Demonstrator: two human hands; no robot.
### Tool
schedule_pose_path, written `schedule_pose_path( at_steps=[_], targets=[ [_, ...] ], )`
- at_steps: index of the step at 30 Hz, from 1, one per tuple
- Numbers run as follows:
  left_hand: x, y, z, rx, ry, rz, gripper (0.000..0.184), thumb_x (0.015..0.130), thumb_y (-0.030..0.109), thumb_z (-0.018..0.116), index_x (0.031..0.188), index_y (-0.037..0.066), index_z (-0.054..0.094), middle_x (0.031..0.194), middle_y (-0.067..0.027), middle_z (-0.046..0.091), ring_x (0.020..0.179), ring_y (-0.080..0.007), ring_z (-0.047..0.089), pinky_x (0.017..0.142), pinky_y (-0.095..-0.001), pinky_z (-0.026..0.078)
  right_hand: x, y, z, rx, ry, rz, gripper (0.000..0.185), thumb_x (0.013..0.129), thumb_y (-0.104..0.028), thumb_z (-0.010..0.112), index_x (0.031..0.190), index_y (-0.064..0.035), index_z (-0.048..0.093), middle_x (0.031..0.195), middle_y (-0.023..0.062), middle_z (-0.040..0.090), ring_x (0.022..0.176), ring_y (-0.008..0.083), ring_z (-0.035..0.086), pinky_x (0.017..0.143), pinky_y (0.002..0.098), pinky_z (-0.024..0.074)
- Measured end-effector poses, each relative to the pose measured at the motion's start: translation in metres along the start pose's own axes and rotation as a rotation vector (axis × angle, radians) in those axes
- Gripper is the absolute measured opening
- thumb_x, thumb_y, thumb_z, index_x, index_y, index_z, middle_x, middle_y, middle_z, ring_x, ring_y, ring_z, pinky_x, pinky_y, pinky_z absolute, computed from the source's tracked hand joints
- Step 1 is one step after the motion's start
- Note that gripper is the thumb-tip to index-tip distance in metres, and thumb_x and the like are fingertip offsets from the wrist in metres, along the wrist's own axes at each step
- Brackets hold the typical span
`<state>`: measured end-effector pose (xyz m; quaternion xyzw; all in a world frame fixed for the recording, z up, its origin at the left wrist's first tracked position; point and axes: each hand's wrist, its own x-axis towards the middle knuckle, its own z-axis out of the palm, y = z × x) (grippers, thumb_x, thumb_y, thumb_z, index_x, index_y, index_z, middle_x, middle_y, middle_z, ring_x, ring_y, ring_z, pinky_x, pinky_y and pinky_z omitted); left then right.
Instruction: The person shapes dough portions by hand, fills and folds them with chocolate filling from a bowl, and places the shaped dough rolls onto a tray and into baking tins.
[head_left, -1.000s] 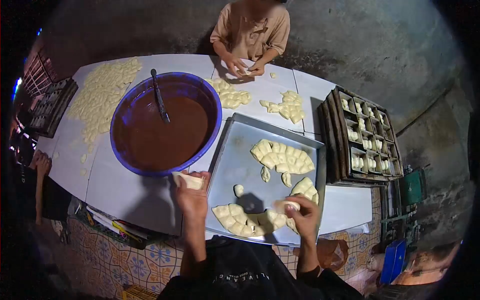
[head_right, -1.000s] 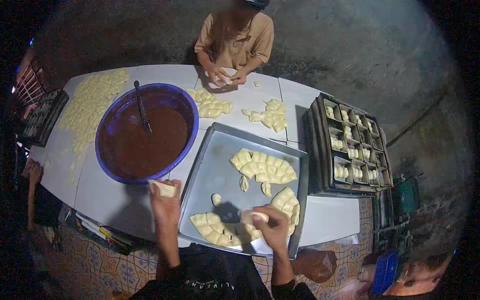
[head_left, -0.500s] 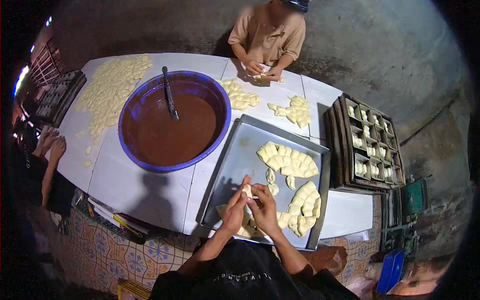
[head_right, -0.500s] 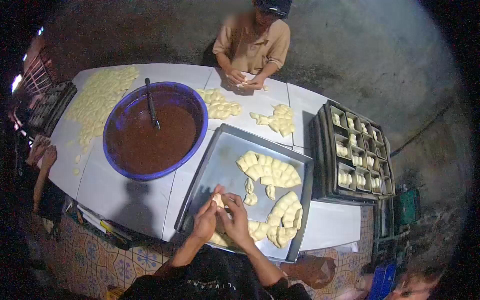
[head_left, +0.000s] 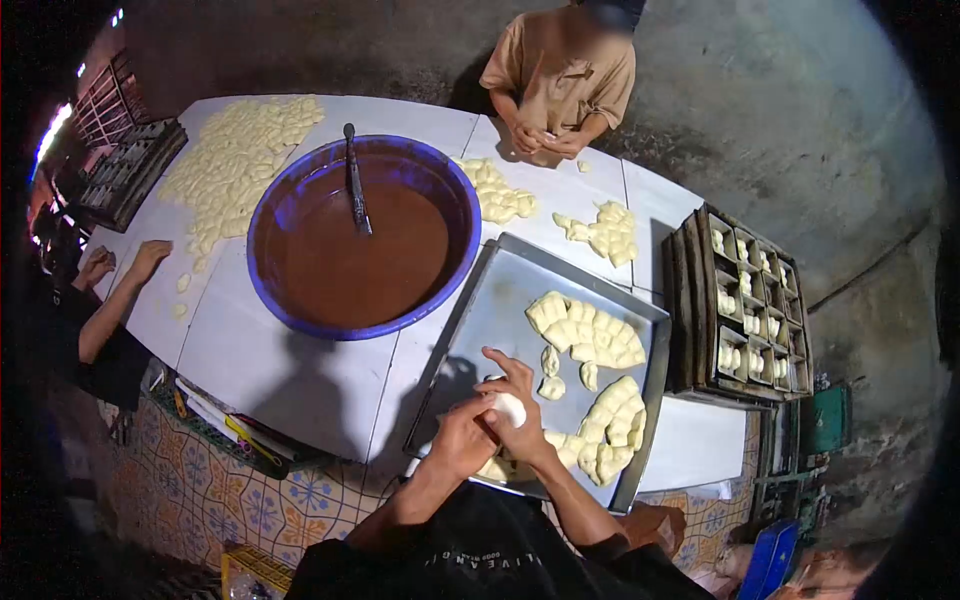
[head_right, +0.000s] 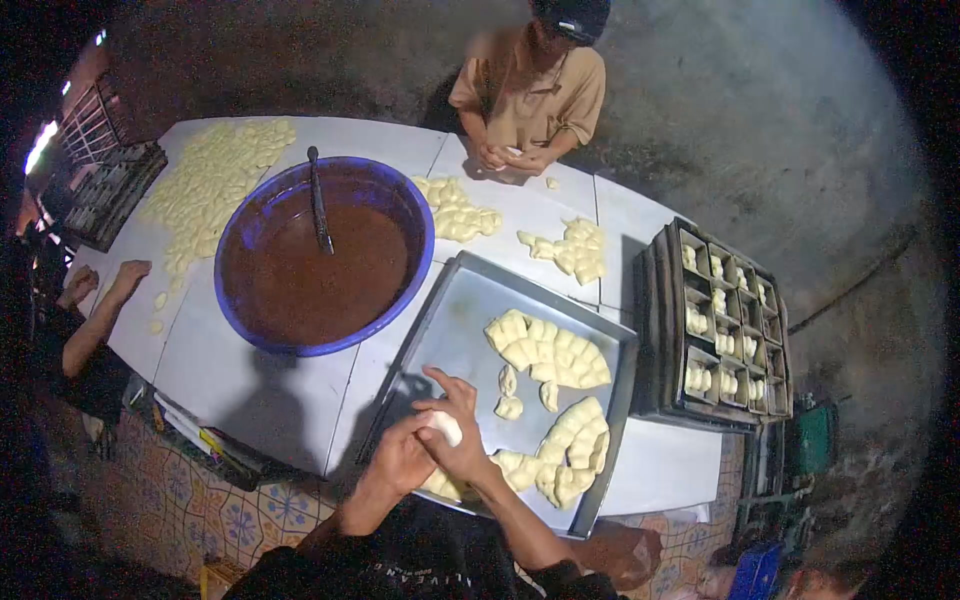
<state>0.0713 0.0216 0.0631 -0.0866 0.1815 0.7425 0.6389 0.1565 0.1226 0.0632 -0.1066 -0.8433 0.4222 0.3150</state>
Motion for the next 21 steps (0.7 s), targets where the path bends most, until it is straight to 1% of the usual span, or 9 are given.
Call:
schedule_pose_path(
  at_steps=[5, 6, 10, 11, 13, 17, 19, 20, 21],
  targets=[
    [0.008, 0.068, 0.030, 0.130, -0.551, 0.075, 0.065, 0.092, 0.054, 0.051, 0.121, -0.004, 0.054, 0.116, -0.0147, 0.061, 0.106, -0.0229, 0.059, 0.090, -0.0399, 0.048, -0.008, 0.022, 0.006, 0.762, -0.054, 0.425, 0.125, 0.067, -0.068, 0.072, 0.153, -0.0118, 0.000, 0.153, 0.0090, 0.022, 0.140, 0.0249, 0.024, 0.106, 0.0420, 0.0314],
    [0.028, 0.091, 0.014, 0.242, -0.633, 0.239, 0.075, 0.091, 0.060, 0.047, 0.124, -0.006, 0.052, 0.116, -0.0174, 0.061, 0.107, -0.0246, 0.059, 0.091, -0.0416, 0.047, 0.005, 0.010, 0.002, 0.761, -0.003, 0.422, 0.125, 0.064, -0.072, 0.071, 0.153, -0.0134, 0.005, 0.154, 0.0094, 0.019, 0.137, 0.0242, 0.026, 0.098, 0.0411, 0.0394],
    [0.069, 0.179, 0.059, 1.687, 0.538, 0.568, 0.083, 0.094, 0.066, 0.026, 0.119, -0.007, 0.056, 0.110, -0.0241, 0.064, 0.108, -0.0371, 0.059, 0.097, -0.0454, 0.042, 0.009, 0.018, 0.002, 0.815, 0.075, 0.412, 0.112, 0.071, -0.068, 0.069, 0.152, -0.0153, 0.014, 0.152, 0.0103, 0.022, 0.122, 0.0215, 0.037, 0.089, 0.0359, 0.0443],
    [0.080, 0.189, 0.048, 1.683, 0.543, 0.579, 0.083, 0.094, 0.066, 0.026, 0.119, -0.007, 0.056, 0.110, -0.0241, 0.064, 0.108, -0.0371, 0.059, 0.097, -0.0454, 0.042, 0.008, 0.020, 0.004, 0.720, 0.057, 0.424, 0.108, 0.073, -0.065, 0.070, 0.152, -0.0152, 0.015, 0.151, 0.0108, 0.023, 0.121, 0.0220, 0.038, 0.088, 0.0355, 0.0449],
    [0.097, 0.212, 0.033, 2.057, 0.393, 0.060, 0.086, 0.094, 0.067, 0.017, 0.106, -0.004, 0.064, 0.103, -0.0215, 0.066, 0.102, -0.0428, 0.059, 0.097, -0.0486, 0.040, 0.008, 0.023, 0.003, 0.647, 0.028, 0.444, 0.098, 0.079, -0.056, 0.070, 0.152, -0.0140, 0.018, 0.150, 0.0121, 0.027, 0.119, 0.0232, 0.041, 0.086, 0.0340, 0.0464],
    [0.070, 0.187, 0.052, 1.896, 0.523, 0.151, 0.082, 0.095, 0.065, 0.021, 0.091, -0.002, 0.069, 0.098, -0.0245, 0.065, 0.100, -0.0442, 0.058, 0.093, -0.0498, 0.041, -0.001, 0.038, 0.008, 0.728, 0.111, 0.483, 0.083, 0.086, -0.041, 0.068, 0.150, -0.0121, 0.023, 0.148, 0.0120, 0.030, 0.118, 0.0211, 0.043, 0.086, 0.0319, 0.0471],
    [0.057, 0.159, 0.052, 2.062, 0.644, 0.395, 0.072, 0.097, 0.059, 0.030, 0.093, -0.002, 0.069, 0.090, -0.0257, 0.064, 0.098, -0.0413, 0.060, 0.087, -0.0486, 0.045, -0.001, 0.037, 0.013, 0.746, 0.159, 0.498, 0.069, 0.093, -0.030, 0.062, 0.149, -0.0121, 0.026, 0.144, 0.0130, 0.040, 0.116, 0.0213, 0.050, 0.086, 0.0307, 0.0481],
    [0.046, 0.139, 0.060, 2.103, 0.613, 0.826, 0.066, 0.098, 0.055, 0.033, 0.101, -0.001, 0.068, 0.088, -0.0228, 0.067, 0.092, -0.0355, 0.064, 0.079, -0.0450, 0.049, 0.002, 0.038, 0.017, 0.747, 0.170, 0.500, 0.069, 0.093, -0.030, 0.062, 0.149, -0.0121, 0.026, 0.144, 0.0130, 0.040, 0.116, 0.0213, 0.050, 0.086, 0.0307, 0.0481],
    [0.037, 0.127, 0.059, 1.683, 0.499, 0.674, 0.069, 0.099, 0.056, 0.030, 0.107, -0.002, 0.066, 0.093, -0.0220, 0.067, 0.091, -0.0314, 0.065, 0.078, -0.0417, 0.050, 0.003, 0.039, 0.020, 0.985, 0.176, 0.575, 0.066, 0.094, -0.029, 0.060, 0.148, -0.0106, 0.027, 0.140, 0.0142, 0.043, 0.114, 0.0211, 0.052, 0.086, 0.0308, 0.0489]
  ],
)
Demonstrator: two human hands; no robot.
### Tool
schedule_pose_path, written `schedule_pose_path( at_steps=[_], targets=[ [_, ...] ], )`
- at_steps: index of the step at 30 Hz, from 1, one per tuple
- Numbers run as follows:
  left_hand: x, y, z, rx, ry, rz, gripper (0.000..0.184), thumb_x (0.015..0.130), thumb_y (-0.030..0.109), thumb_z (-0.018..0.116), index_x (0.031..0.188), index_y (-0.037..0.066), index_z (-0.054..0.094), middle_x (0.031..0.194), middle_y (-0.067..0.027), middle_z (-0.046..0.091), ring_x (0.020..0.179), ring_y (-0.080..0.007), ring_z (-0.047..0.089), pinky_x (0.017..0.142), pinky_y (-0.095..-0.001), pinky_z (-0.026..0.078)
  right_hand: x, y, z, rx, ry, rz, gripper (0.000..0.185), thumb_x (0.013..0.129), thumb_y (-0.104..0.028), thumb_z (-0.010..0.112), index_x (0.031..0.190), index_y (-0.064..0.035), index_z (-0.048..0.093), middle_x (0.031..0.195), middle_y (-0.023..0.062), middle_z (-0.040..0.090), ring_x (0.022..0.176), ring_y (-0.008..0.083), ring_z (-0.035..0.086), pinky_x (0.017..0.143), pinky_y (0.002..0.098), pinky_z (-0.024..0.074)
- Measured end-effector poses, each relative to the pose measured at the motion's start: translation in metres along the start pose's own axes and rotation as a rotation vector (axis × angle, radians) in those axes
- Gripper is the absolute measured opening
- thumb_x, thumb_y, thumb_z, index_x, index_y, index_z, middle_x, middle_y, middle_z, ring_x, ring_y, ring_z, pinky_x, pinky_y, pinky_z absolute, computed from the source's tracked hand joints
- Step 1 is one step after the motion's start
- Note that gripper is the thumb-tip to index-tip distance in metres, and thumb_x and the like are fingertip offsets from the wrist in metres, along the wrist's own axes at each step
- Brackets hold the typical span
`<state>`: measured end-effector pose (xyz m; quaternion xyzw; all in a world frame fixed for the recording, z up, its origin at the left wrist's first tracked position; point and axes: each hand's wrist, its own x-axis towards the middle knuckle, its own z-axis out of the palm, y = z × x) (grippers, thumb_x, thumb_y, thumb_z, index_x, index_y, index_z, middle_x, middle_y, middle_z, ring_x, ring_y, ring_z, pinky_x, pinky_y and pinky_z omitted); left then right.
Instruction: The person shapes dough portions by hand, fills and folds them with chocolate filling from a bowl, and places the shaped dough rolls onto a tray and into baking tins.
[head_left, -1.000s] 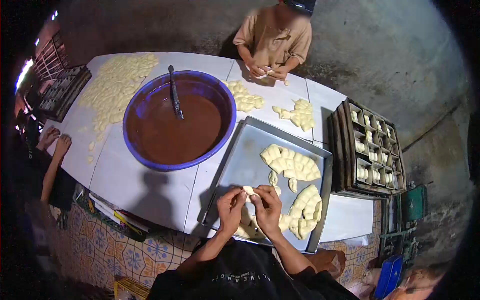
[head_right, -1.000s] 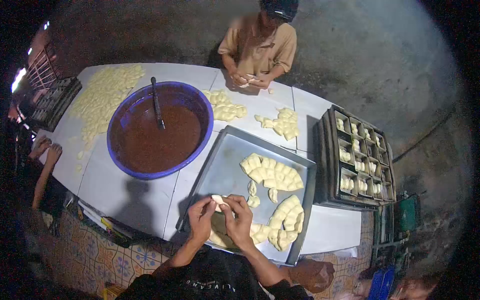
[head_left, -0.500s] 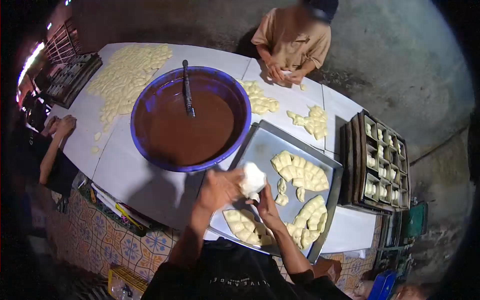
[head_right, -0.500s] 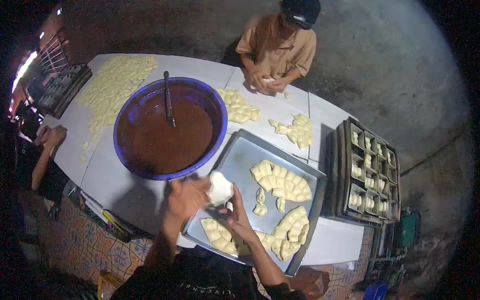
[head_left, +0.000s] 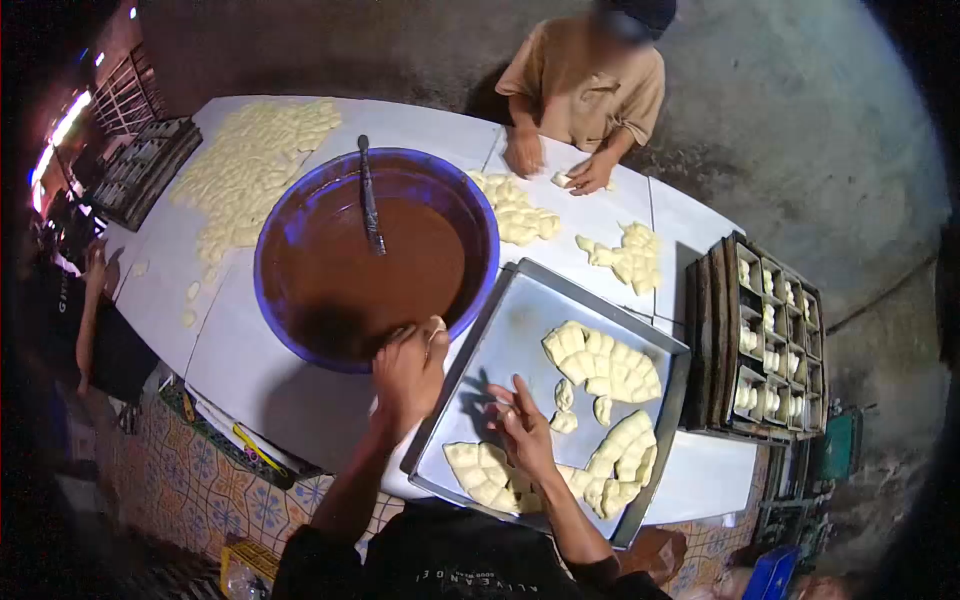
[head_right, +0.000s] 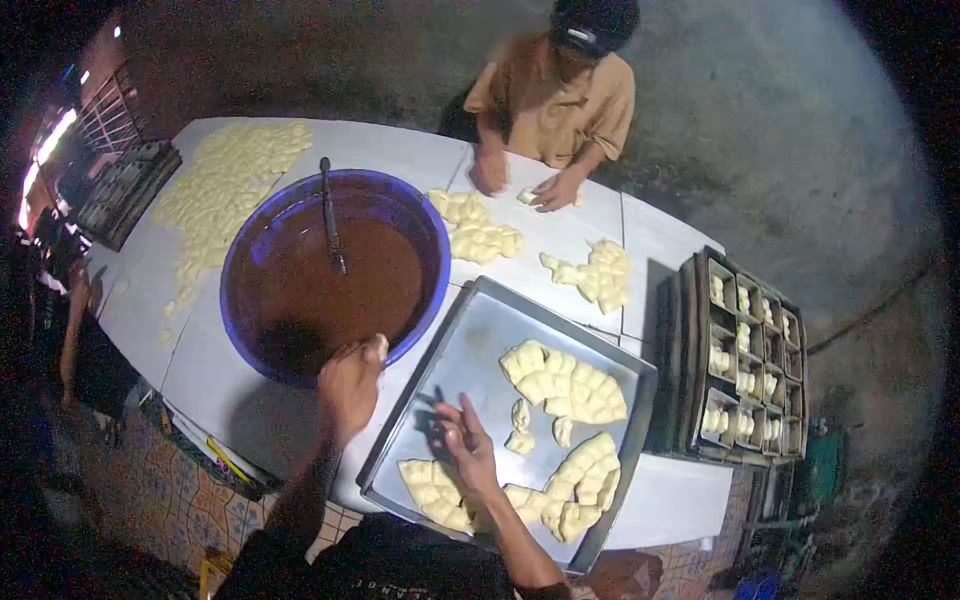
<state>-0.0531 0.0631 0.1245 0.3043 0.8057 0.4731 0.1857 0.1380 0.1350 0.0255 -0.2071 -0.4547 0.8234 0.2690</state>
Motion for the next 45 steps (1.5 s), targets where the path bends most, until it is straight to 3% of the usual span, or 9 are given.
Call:
schedule_pose_path(
  at_steps=[3, 7, 12, 19, 24, 32, 36, 39, 45],
  targets=[
    [-0.029, -0.029, 0.028, -1.074, -0.443, -0.427, 0.077, 0.098, 0.060, 0.025, 0.122, -0.006, 0.058, 0.110, -0.0187, 0.065, 0.091, -0.0211, 0.064, 0.078, -0.0326, 0.051, 0.000, 0.002, 0.012, 0.470, 0.040, 0.224, 0.049, 0.095, -0.022, 0.059, 0.135, 0.0026, 0.044, 0.111, 0.0138, 0.062, 0.091, 0.0155, 0.061, 0.081, 0.0279, 0.0517],
    [-0.063, -0.003, 0.046, -0.835, -0.150, -0.466, 0.059, 0.100, 0.045, 0.040, 0.126, -0.006, 0.055, 0.114, -0.0146, 0.062, 0.100, -0.0168, 0.059, 0.092, -0.0293, 0.044, -0.013, -0.003, 0.003, 0.047, 0.305, 0.248, 0.021, 0.094, -0.014, 0.060, 0.107, 0.0020, 0.063, 0.086, 0.0051, 0.064, 0.078, 0.0127, 0.061, 0.074, 0.0245, 0.0489],
    [-0.091, -0.017, 0.059, -0.575, -0.312, -0.061, 0.067, 0.085, -0.008, 0.053, 0.145, -0.006, 0.025, 0.119, -0.0114, 0.054, 0.102, -0.0139, 0.054, 0.085, -0.0250, 0.045, -0.037, -0.022, 0.021, -1.218, 0.098, -0.436, 0.036, 0.079, 0.000, 0.062, 0.115, -0.0019, 0.064, 0.122, 0.0129, 0.050, 0.100, 0.0253, 0.047, 0.083, 0.0339, 0.0423],
    [-0.107, -0.017, 0.058, -0.532, -0.375, 0.076, 0.025, 0.087, 0.000, 0.064, 0.111, -0.007, 0.063, 0.108, -0.0097, 0.061, 0.091, -0.0145, 0.061, 0.079, -0.0253, 0.053, -0.041, -0.036, 0.004, -0.389, 0.274, -0.492, 0.010, 0.084, -0.003, 0.066, 0.092, -0.0012, 0.061, 0.115, 0.0138, 0.057, 0.097, 0.0205, 0.059, 0.084, 0.0317, 0.0473],
    [-0.110, -0.036, 0.077, -0.661, -0.372, 0.069, 0.014, 0.089, 0.008, 0.067, 0.091, -0.006, 0.065, 0.094, -0.0064, 0.058, 0.082, -0.0109, 0.061, 0.069, -0.0249, 0.053, -0.054, -0.054, 0.018, -0.867, 0.093, -0.535, 0.019, 0.087, -0.008, 0.063, 0.104, 0.0031, 0.065, 0.101, 0.0121, 0.064, 0.092, 0.0209, 0.061, 0.082, 0.0300, 0.0479],
    [-0.131, -0.042, 0.087, -0.577, -0.291, 0.280, 0.053, 0.079, -0.013, 0.054, 0.126, 0.000, 0.034, 0.104, -0.0114, 0.053, 0.087, -0.0163, 0.060, 0.074, -0.0282, 0.055, -0.064, -0.024, -0.009, -0.738, 0.201, -0.296, 0.050, 0.089, -0.006, 0.062, 0.136, -0.0043, 0.045, 0.090, 0.0031, 0.060, 0.069, 0.0104, 0.054, 0.062, 0.0260, 0.0464],
    [-0.125, -0.050, 0.080, -0.830, -0.373, 0.216, 0.063, 0.073, -0.015, 0.050, 0.131, 0.002, 0.030, 0.115, -0.0150, 0.049, 0.099, -0.0265, 0.063, 0.079, -0.0316, 0.056, -0.067, -0.030, -0.035, 0.027, -0.147, 0.626, 0.053, 0.085, -0.004, 0.061, 0.136, -0.0047, 0.046, 0.124, 0.0098, 0.056, 0.093, 0.0160, 0.058, 0.082, 0.0323, 0.0497],
    [-0.123, -0.056, 0.085, -0.988, -0.179, 0.091, 0.054, 0.078, -0.006, 0.055, 0.128, 0.004, 0.037, 0.116, -0.0115, 0.051, 0.109, -0.0299, 0.061, 0.087, -0.0345, 0.051, -0.061, -0.020, -0.028, -0.610, -0.055, 0.081, 0.045, 0.084, -0.002, 0.060, 0.129, -0.0041, 0.055, 0.122, 0.0096, 0.059, 0.099, 0.0166, 0.060, 0.087, 0.0302, 0.0487],
    [-0.087, -0.092, 0.123, -0.917, -0.166, -0.408, 0.042, 0.088, 0.016, 0.058, 0.127, 0.010, 0.045, 0.114, -0.0107, 0.052, 0.097, -0.0172, 0.053, 0.090, -0.0312, 0.043, -0.020, 0.029, -0.063, -0.466, 0.355, 0.106, 0.057, 0.077, 0.009, 0.052, 0.133, 0.0089, 0.046, 0.129, 0.0169, 0.057, 0.117, 0.0228, 0.054, 0.098, 0.0298, 0.0424]
  ],
)
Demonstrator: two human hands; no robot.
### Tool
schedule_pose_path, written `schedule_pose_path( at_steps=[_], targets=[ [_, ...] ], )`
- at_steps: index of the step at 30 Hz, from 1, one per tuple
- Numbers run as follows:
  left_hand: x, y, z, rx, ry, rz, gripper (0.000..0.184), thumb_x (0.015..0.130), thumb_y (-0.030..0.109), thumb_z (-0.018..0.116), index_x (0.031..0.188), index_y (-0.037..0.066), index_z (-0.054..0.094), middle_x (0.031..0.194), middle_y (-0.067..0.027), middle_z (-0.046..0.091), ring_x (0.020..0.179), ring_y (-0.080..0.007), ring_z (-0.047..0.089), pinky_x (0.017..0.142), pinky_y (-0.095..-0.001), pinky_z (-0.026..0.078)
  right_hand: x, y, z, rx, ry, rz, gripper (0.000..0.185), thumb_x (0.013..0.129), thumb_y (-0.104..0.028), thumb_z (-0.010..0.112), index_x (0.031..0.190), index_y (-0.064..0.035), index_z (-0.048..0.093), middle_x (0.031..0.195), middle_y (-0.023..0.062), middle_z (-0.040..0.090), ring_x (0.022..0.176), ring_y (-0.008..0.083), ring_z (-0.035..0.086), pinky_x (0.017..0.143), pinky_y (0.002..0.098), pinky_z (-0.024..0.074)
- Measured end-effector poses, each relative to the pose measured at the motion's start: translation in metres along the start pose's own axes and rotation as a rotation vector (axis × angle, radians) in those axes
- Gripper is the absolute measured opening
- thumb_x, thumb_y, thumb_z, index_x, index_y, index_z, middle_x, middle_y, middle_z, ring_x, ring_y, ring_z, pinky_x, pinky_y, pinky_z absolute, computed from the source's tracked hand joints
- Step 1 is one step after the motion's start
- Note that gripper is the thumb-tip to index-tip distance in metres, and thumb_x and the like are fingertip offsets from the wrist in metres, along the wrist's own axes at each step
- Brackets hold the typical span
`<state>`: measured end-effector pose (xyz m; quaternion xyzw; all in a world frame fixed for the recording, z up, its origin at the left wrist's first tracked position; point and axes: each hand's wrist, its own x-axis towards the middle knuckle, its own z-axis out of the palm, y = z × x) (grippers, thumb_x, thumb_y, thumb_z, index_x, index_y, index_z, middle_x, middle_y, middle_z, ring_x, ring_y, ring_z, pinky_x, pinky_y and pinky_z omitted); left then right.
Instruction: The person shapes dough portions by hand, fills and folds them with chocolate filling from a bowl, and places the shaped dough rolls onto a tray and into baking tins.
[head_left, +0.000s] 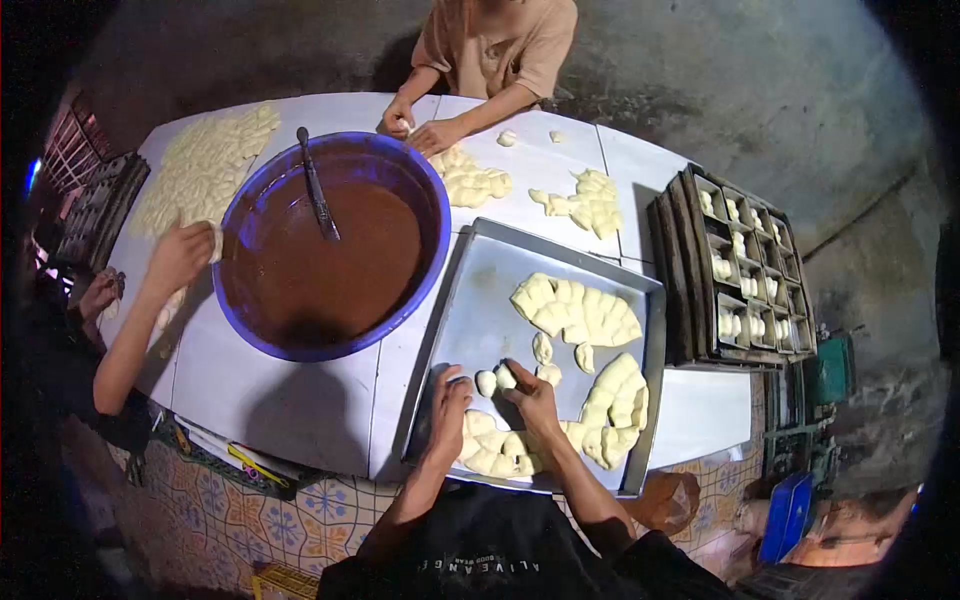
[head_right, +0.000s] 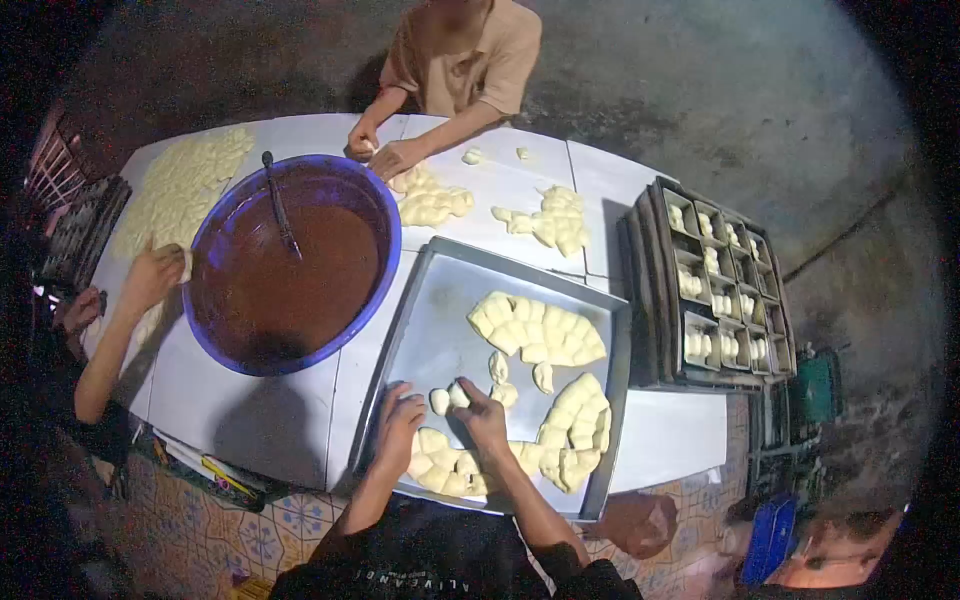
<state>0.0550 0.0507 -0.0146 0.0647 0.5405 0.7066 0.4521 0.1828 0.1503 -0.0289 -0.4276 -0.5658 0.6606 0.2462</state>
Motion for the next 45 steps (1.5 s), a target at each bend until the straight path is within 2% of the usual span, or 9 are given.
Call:
schedule_pose_path(
  at_steps=[6, 13, 16, 18, 25, 31, 35, 39, 45],
  targets=[
    [0.010, -0.024, 0.010, 0.026, -0.061, -0.067, 0.048, 0.092, 0.020, 0.056, 0.134, 0.009, 0.036, 0.111, -0.0107, 0.057, 0.101, -0.0176, 0.053, 0.087, -0.0332, 0.043, -0.007, 0.014, -0.003, -0.313, 0.028, -0.069, 0.046, 0.081, 0.011, 0.047, 0.126, 0.0076, 0.053, 0.128, 0.0168, 0.057, 0.118, 0.0242, 0.055, 0.100, 0.0308, 0.0414],
    [-0.002, -0.010, 0.001, 0.337, 0.031, 0.109, 0.056, 0.087, 0.006, 0.061, 0.137, 0.007, 0.037, 0.128, -0.0150, 0.049, 0.107, -0.0248, 0.053, 0.091, -0.0360, 0.043, -0.010, -0.010, -0.039, -0.496, 0.290, -0.295, 0.029, 0.087, -0.003, 0.056, 0.115, 0.0029, 0.061, 0.114, 0.0179, 0.061, 0.097, 0.0251, 0.064, 0.067, 0.0298, 0.0549],
    [-0.010, 0.022, -0.003, 0.467, 0.065, 0.356, 0.037, 0.085, -0.002, 0.059, 0.121, 0.001, 0.053, 0.117, -0.0112, 0.058, 0.105, -0.0195, 0.056, 0.089, -0.0325, 0.046, -0.012, -0.026, -0.053, -0.796, 0.403, -0.328, 0.029, 0.084, -0.006, 0.059, 0.110, 0.0066, 0.059, 0.110, 0.0234, 0.057, 0.104, 0.0393, 0.055, 0.094, 0.0410, 0.0429],
    [-0.002, 0.023, -0.010, 0.280, -0.043, 0.200, 0.026, 0.086, -0.002, 0.059, 0.112, -0.002, 0.059, 0.105, -0.0090, 0.063, 0.098, -0.0166, 0.059, 0.086, -0.0283, 0.047, 0.000, 0.003, -0.051, -0.868, 0.331, -0.384, 0.028, 0.083, -0.004, 0.063, 0.108, 0.0069, 0.061, 0.109, 0.0198, 0.056, 0.090, 0.0323, 0.061, 0.083, 0.0373, 0.0496],
    [-0.036, 0.041, 0.015, 0.234, -0.264, 0.164, 0.040, 0.095, 0.010, 0.058, 0.132, -0.003, 0.050, 0.114, -0.0089, 0.063, 0.104, -0.0127, 0.058, 0.090, -0.0247, 0.045, -0.049, -0.085, 0.002, -0.241, -0.063, -0.414, 0.036, 0.077, -0.004, 0.076, 0.111, 0.0035, 0.066, 0.123, 0.0073, 0.047, 0.106, 0.0181, 0.056, 0.091, 0.0297, 0.0472],
    [-0.057, 0.052, 0.028, 0.395, -0.073, 0.319, 0.013, 0.086, 0.008, 0.069, 0.091, -0.005, 0.069, 0.085, -0.0070, 0.067, 0.082, -0.0091, 0.061, 0.072, -0.0242, 0.048, -0.059, -0.089, 0.028, -0.174, 0.141, -0.550, 0.013, 0.084, -0.003, 0.066, 0.095, 0.0002, 0.071, 0.099, 0.0119, 0.062, 0.089, 0.0160, 0.058, 0.069, 0.0257, 0.0462],
    [-0.059, 0.042, 0.032, 0.361, -0.034, 0.748, 0.009, 0.082, 0.004, 0.071, 0.079, -0.003, 0.068, 0.078, -0.0094, 0.068, 0.071, -0.0148, 0.063, 0.067, -0.0276, 0.050, -0.049, -0.102, 0.022, -0.166, 0.034, -0.632, 0.061, 0.099, -0.054, 0.030, 0.120, -0.0052, 0.060, 0.120, 0.0138, 0.056, 0.108, 0.0256, 0.051, 0.092, 0.0367, 0.0389],
    [-0.048, 0.029, 0.007, -0.620, -0.380, -0.288, 0.024, 0.090, 0.014, 0.062, 0.107, -0.002, 0.062, 0.108, -0.0133, 0.063, 0.099, -0.0223, 0.061, 0.089, -0.0337, 0.049, -0.047, -0.089, 0.037, -0.254, -0.242, -0.786, 0.042, 0.093, -0.040, 0.055, 0.108, -0.0016, 0.063, 0.135, 0.0153, 0.049, 0.131, 0.0334, 0.037, 0.106, 0.0440, 0.0311],
    [-0.038, 0.109, 0.019, -0.755, -0.883, -0.165, 0.120, 0.071, 0.080, 0.054, 0.143, -0.010, 0.022, 0.132, -0.0246, 0.050, 0.118, -0.0353, 0.053, 0.102, -0.0435, 0.040, -0.038, -0.054, 0.016, 0.166, -0.495, -0.235, 0.139, 0.059, -0.070, 0.075, 0.151, -0.0082, -0.009, 0.158, 0.0118, 0.008, 0.144, 0.0257, 0.014, 0.112, 0.0401, 0.0253]
  ],
)
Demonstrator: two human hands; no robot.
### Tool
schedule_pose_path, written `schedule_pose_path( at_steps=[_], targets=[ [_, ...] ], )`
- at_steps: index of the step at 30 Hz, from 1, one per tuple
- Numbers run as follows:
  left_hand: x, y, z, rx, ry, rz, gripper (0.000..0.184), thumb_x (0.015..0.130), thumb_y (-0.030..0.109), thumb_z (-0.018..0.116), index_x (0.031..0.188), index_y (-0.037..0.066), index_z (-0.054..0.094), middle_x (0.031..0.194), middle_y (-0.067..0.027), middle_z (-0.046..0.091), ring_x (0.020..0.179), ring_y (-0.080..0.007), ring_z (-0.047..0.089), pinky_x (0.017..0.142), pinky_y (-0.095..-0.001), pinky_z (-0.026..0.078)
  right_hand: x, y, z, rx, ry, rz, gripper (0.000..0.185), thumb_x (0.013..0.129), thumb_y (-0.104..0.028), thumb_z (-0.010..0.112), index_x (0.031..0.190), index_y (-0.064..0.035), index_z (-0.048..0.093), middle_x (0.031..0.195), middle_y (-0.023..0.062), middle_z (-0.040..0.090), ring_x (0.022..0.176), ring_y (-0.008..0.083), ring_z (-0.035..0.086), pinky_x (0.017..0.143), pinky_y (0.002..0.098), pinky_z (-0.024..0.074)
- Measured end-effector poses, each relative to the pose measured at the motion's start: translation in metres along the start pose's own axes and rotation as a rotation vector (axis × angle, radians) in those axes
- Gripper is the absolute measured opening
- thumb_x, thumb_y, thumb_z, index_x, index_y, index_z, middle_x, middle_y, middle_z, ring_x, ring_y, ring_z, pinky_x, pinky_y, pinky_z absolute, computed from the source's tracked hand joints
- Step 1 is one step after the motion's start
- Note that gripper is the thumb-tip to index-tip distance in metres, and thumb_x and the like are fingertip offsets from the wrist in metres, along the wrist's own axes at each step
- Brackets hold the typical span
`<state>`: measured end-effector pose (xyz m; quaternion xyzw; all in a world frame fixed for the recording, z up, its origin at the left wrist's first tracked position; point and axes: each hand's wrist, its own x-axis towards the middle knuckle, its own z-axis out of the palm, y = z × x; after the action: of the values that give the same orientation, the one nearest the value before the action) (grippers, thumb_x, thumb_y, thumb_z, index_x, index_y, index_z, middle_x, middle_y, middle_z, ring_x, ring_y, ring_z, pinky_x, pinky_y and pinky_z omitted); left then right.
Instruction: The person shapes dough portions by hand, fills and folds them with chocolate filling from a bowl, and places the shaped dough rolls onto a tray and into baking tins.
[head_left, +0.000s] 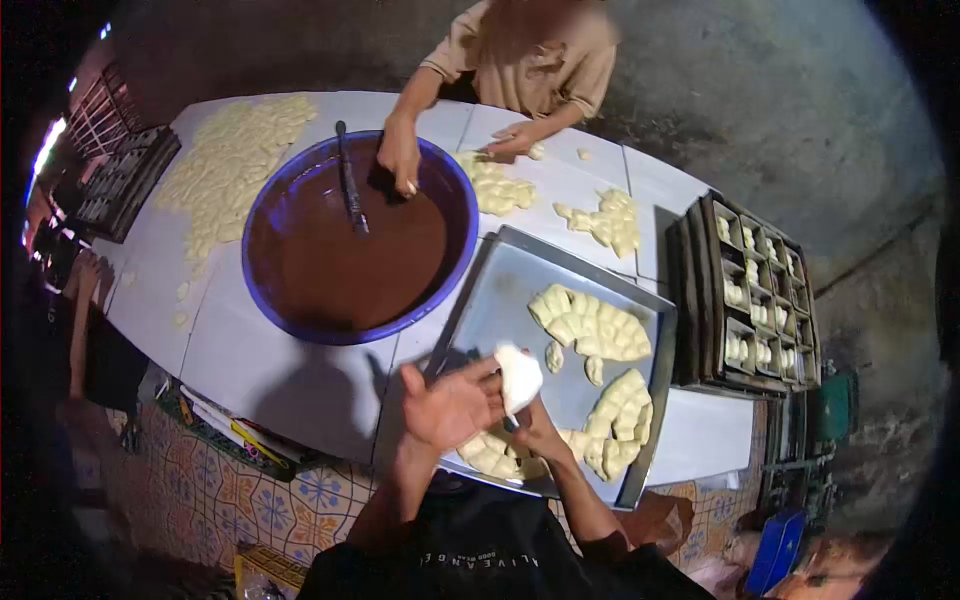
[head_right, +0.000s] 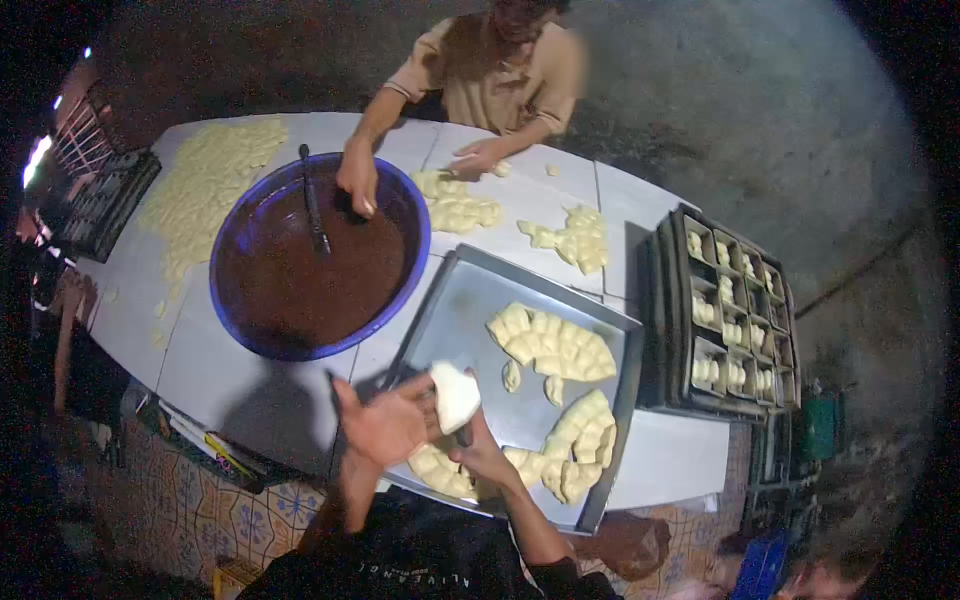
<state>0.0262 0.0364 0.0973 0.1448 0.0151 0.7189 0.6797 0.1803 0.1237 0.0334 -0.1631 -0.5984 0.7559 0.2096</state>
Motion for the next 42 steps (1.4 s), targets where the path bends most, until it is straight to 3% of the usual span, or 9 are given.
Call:
schedule_pose_path(
  at_steps=[4, 7, 10, 15, 19, 23, 28, 35, 42],
  targets=[
    [0.043, 0.104, -0.039, 1.139, 0.709, 0.362, 0.058, 0.101, 0.045, 0.037, 0.113, -0.007, 0.059, 0.108, -0.0197, 0.065, 0.107, -0.0278, 0.061, 0.092, -0.0396, 0.047, 0.010, -0.010, 0.005, 0.002, 0.126, -0.117, 0.123, 0.066, -0.074, 0.067, 0.154, -0.0206, 0.000, 0.155, 0.0113, 0.017, 0.130, 0.0231, 0.033, 0.093, 0.0404, 0.0438],
    [0.071, 0.137, -0.076, 2.123, 1.114, 0.323, 0.065, 0.098, 0.053, 0.037, 0.110, -0.006, 0.061, 0.110, -0.0274, 0.061, 0.115, -0.0406, 0.054, 0.098, -0.0466, 0.042, 0.015, -0.001, -0.003, -0.087, 0.173, -0.127, 0.110, 0.075, -0.067, 0.066, 0.154, -0.0194, 0.006, 0.153, 0.0115, 0.023, 0.126, 0.0220, 0.037, 0.090, 0.0367, 0.0445],
    [0.063, 0.159, -0.049, 1.992, 0.797, -0.654, 0.077, 0.096, 0.062, 0.023, 0.105, 0.000, 0.068, 0.110, -0.0299, 0.061, 0.115, -0.0453, 0.052, 0.097, -0.0512, 0.041, 0.020, 0.013, -0.005, 0.014, 0.163, -0.100, 0.090, 0.087, -0.052, 0.062, 0.153, -0.0168, 0.013, 0.150, 0.0098, 0.029, 0.122, 0.0186, 0.042, 0.087, 0.0315, 0.0453],
    [0.048, 0.114, -0.011, 2.215, 0.998, -0.366, 0.077, 0.096, 0.063, 0.025, 0.100, 0.000, 0.070, 0.094, -0.0257, 0.066, 0.095, -0.0427, 0.062, 0.088, -0.0489, 0.047, 0.029, 0.019, 0.007, 0.093, 0.261, -0.037, 0.074, 0.095, -0.038, 0.057, 0.152, -0.0129, 0.018, 0.146, 0.0106, 0.038, 0.117, 0.0189, 0.049, 0.086, 0.0303, 0.0473],
    [0.022, 0.064, -0.015, 0.684, 0.475, -0.079, 0.093, 0.092, 0.072, 0.015, 0.116, -0.006, 0.060, 0.106, -0.0185, 0.066, 0.095, -0.0235, 0.064, 0.086, -0.0342, 0.049, 0.040, 0.020, 0.016, 0.856, 0.162, 0.153, 0.055, 0.098, -0.022, 0.051, 0.142, 0.0039, 0.031, 0.125, 0.0187, 0.054, 0.104, 0.0230, 0.058, 0.084, 0.0320, 0.0514],
    [0.016, 0.004, -0.027, 0.580, 0.863, 0.130, 0.070, 0.099, 0.057, 0.031, 0.121, -0.004, 0.058, 0.112, -0.0186, 0.063, 0.102, -0.0244, 0.062, 0.091, -0.0325, 0.047, 0.033, 0.030, 0.008, 0.432, 0.449, 0.239, 0.026, 0.094, -0.017, 0.061, 0.108, 0.0038, 0.064, 0.098, 0.0116, 0.064, 0.083, 0.0138, 0.059, 0.072, 0.0251, 0.0492],
    [0.002, -0.028, -0.029, 0.889, 0.695, 0.065, 0.040, 0.087, 0.002, 0.059, 0.127, -0.004, 0.053, 0.100, -0.0063, 0.063, 0.088, -0.0144, 0.061, 0.070, -0.0234, 0.047, 0.012, -0.013, 0.026, -0.874, 0.394, -0.232, 0.041, 0.078, 0.002, 0.064, 0.118, -0.0034, 0.064, 0.112, 0.0127, 0.050, 0.106, 0.0250, 0.046, 0.085, 0.0321, 0.0416],
    [-0.011, -0.034, -0.016, 1.122, 0.514, 0.064, 0.024, 0.086, 0.001, 0.066, 0.108, -0.009, 0.063, 0.099, -0.0125, 0.060, 0.093, -0.0167, 0.064, 0.082, -0.0260, 0.052, 0.000, -0.021, 0.014, -0.167, 0.529, -0.389, 0.015, 0.086, 0.000, 0.062, 0.100, 0.0039, 0.065, 0.112, 0.0118, 0.052, 0.100, 0.0196, 0.054, 0.086, 0.0289, 0.0448],
    [-0.014, -0.051, -0.026, 1.235, 0.583, 0.061, 0.022, 0.089, 0.014, 0.068, 0.089, -0.008, 0.064, 0.082, -0.0048, 0.059, 0.074, -0.0089, 0.056, 0.059, -0.0217, 0.045, -0.027, -0.025, 0.018, -0.627, 0.322, -0.236, 0.021, 0.088, -0.007, 0.064, 0.107, 0.0001, 0.068, 0.110, 0.0117, 0.055, 0.101, 0.0187, 0.055, 0.085, 0.0308, 0.0458]
  ],
)
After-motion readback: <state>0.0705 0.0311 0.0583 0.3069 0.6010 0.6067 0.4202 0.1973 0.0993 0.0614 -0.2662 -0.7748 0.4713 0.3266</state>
